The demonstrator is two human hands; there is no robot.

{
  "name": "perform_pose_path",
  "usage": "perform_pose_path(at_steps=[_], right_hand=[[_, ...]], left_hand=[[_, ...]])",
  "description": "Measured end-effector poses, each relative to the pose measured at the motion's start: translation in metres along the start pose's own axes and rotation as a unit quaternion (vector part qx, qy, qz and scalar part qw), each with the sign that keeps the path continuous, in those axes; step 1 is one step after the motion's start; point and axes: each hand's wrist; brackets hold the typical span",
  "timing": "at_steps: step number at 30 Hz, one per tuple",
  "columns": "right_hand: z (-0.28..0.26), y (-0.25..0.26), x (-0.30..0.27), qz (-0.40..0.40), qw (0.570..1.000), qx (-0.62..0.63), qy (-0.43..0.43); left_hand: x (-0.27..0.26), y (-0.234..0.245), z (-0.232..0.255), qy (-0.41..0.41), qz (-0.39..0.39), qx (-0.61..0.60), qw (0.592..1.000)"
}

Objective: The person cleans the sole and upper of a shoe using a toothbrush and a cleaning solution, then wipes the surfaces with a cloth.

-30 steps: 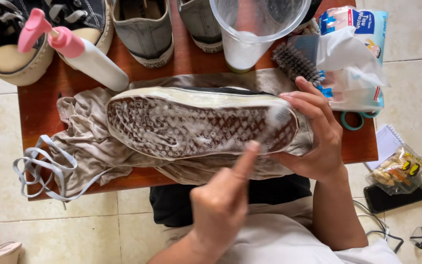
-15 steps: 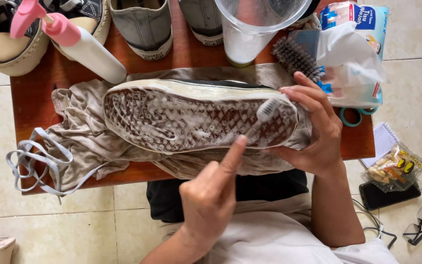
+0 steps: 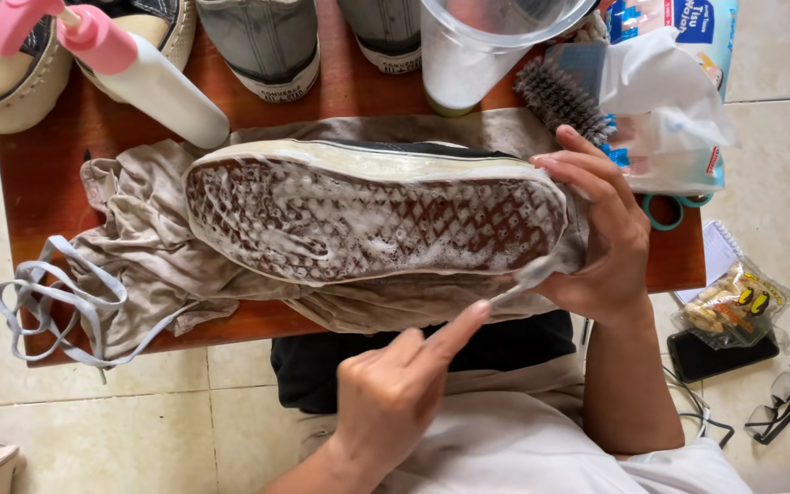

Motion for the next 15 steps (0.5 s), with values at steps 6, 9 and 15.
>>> perform_pose_path(at_steps=[6, 9, 15], right_hand=[[0.000, 0.001, 0.000, -0.006, 1.000, 0.001, 0.010], [-0.001, 0.000, 0.000, -0.001, 1.000, -0.003, 0.014], [0.001, -0.004, 0.001, -0.006, 1.000, 0.002, 0.019]], left_hand=[[-0.048, 0.003, -0.019, 0.067, 0.069, -0.020, 0.995], [-0.044, 0.004, -0.015, 0.088, 0.090, -0.097, 0.987], [-0.033, -0.016, -0.021, 0.057, 0.098, -0.064, 0.991]])
Point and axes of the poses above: each hand's wrist, its own x-axis towards the middle knuckle, its own y-axis out of the back of the hand, z = x × y, and after that the axes turned 5 degrees about -y, right-handed
